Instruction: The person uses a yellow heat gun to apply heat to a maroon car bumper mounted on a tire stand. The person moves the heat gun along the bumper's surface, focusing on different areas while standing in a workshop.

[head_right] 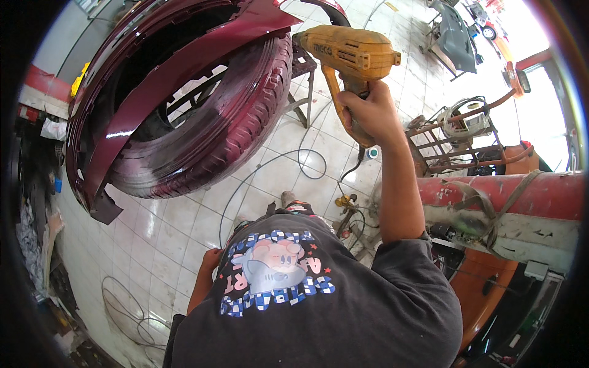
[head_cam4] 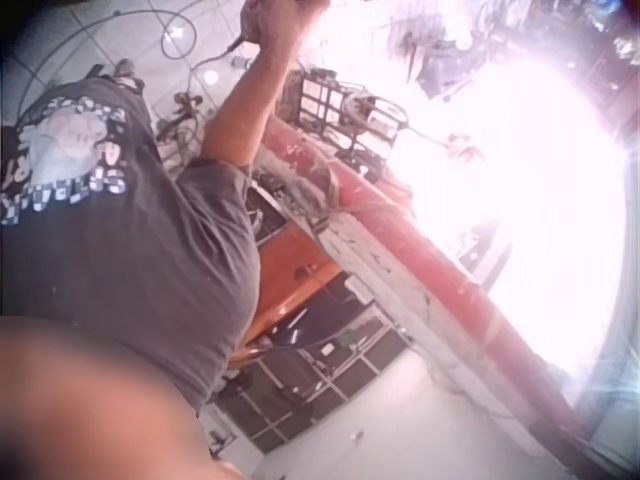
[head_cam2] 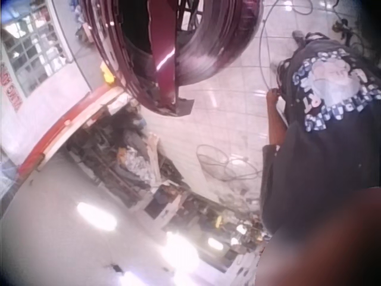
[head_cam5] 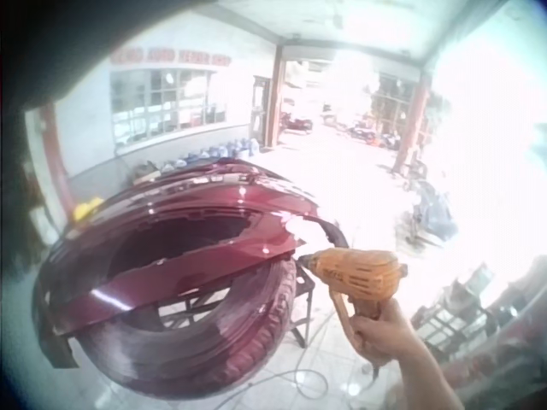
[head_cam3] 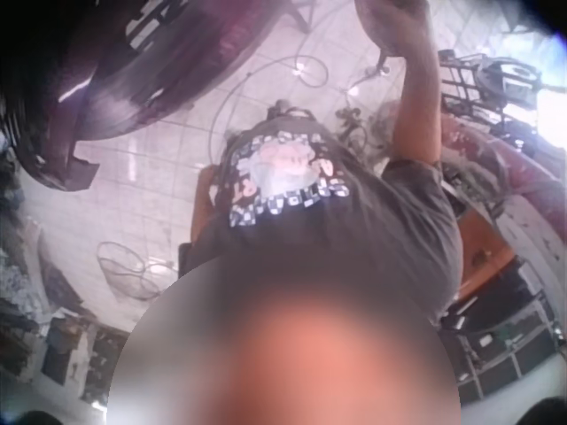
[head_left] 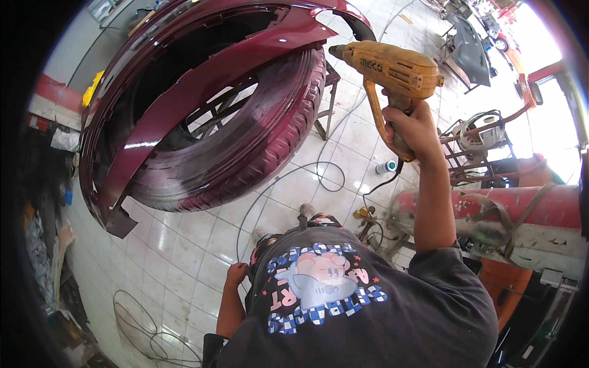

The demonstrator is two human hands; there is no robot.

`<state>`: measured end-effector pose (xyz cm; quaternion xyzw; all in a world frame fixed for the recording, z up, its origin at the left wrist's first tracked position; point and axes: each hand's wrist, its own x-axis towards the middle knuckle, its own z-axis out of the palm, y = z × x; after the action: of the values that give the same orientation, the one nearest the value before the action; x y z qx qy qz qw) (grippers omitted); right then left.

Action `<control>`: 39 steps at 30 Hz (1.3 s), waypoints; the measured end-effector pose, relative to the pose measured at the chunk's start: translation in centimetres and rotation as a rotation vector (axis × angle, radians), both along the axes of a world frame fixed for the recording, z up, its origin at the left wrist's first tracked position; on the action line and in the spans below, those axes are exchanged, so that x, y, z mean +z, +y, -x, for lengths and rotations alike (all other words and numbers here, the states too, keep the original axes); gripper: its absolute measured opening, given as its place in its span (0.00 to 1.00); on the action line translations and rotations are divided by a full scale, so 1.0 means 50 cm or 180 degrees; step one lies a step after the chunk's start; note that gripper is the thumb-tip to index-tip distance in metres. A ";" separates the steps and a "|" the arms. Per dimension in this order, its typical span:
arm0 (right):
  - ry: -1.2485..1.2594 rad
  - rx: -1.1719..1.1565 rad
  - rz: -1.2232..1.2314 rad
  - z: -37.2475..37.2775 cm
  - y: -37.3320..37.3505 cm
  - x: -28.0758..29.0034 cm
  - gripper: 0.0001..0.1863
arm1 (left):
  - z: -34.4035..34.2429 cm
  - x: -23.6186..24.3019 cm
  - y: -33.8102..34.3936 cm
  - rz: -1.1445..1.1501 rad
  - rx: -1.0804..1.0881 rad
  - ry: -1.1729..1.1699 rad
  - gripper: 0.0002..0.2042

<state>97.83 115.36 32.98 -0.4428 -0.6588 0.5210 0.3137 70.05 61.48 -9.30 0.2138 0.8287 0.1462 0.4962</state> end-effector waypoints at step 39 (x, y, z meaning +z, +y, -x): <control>-0.0531 -0.0130 -0.0239 0.037 -0.162 0.091 0.12 | 0.102 -0.026 -0.050 -0.0247 -0.0170 -0.0040 0.17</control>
<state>95.98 107.27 37.54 -0.4859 -0.6926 0.4508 0.2847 64.93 59.00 -10.60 0.2540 0.8133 0.1662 0.4965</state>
